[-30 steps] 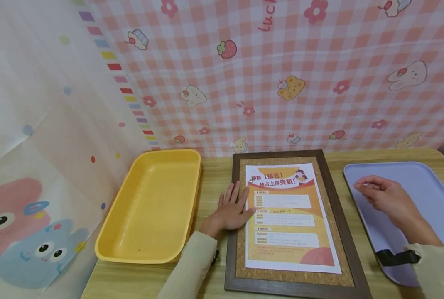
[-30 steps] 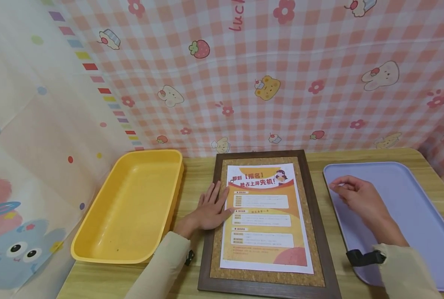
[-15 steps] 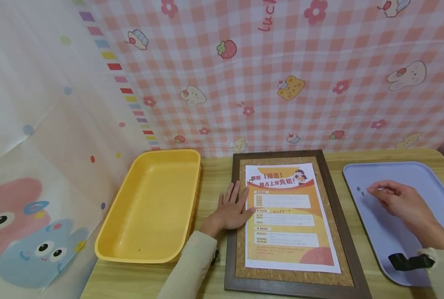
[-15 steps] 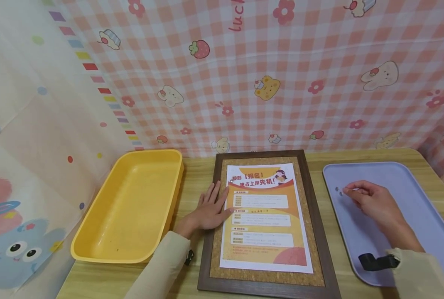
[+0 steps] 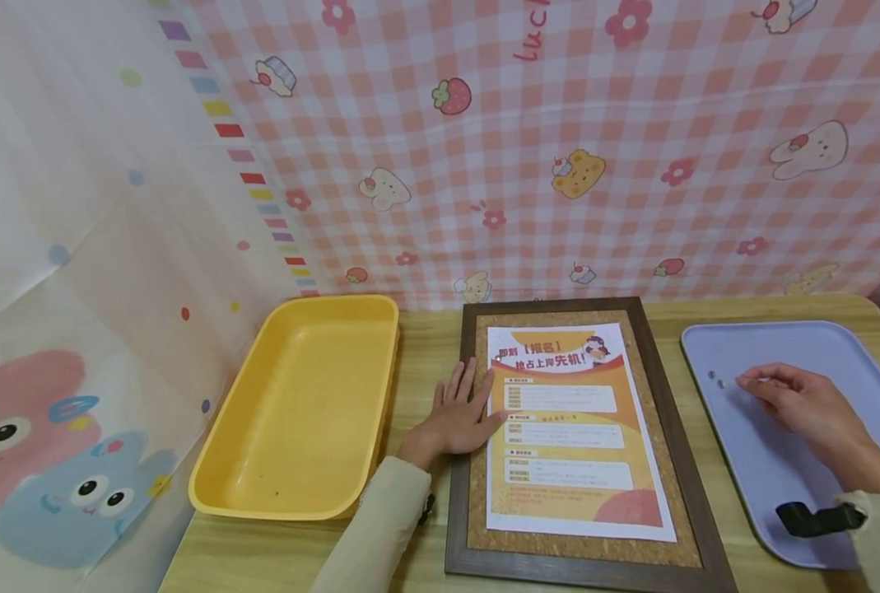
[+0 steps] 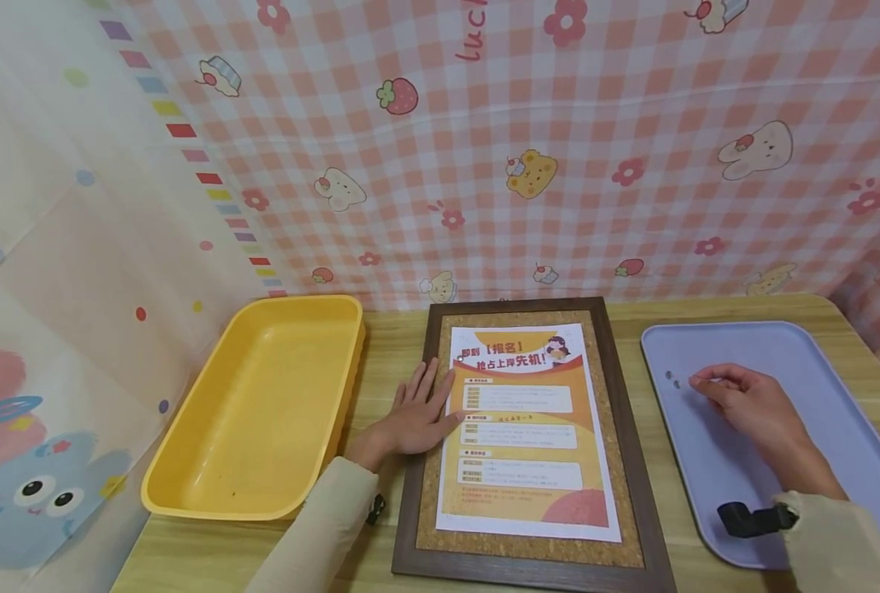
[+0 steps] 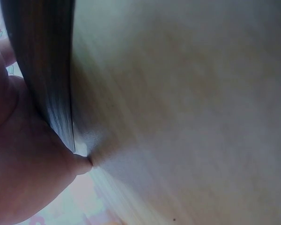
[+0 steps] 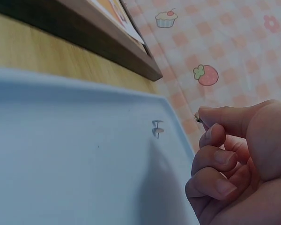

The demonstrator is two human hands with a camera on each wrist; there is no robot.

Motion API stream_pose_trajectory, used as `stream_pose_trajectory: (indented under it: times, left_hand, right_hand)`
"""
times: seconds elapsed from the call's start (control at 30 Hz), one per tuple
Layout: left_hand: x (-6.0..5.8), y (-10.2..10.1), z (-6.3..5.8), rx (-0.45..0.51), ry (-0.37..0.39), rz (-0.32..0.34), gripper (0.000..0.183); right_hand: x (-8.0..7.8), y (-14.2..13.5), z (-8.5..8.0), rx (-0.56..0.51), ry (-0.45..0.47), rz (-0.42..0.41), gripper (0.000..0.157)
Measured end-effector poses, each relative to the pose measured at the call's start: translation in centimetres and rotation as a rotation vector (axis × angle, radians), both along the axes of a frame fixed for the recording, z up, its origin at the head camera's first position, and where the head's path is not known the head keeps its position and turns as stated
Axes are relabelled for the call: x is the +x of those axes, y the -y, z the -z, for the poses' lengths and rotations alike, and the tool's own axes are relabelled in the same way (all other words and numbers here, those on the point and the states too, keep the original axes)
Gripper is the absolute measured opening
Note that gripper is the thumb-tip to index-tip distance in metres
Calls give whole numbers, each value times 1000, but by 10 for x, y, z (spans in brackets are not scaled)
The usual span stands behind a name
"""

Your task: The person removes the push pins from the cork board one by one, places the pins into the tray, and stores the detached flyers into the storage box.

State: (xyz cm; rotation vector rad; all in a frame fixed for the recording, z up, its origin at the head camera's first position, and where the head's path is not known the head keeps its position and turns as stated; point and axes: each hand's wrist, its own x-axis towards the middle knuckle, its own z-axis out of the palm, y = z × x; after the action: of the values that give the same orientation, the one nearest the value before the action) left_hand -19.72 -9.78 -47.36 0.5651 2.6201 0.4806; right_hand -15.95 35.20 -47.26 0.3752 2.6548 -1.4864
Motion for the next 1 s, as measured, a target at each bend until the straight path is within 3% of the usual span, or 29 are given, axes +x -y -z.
stream_pose_trajectory:
  times: [0.7,1.0]
  left_hand:
    - [0,-2,-1,-18,3,-9,73]
    - [0,-1,0,-21,-1,-8,73]
  right_hand:
    - [-7,-11,21,-7,54,38,17]
    - [-8,-9,22,29,68,20,31]
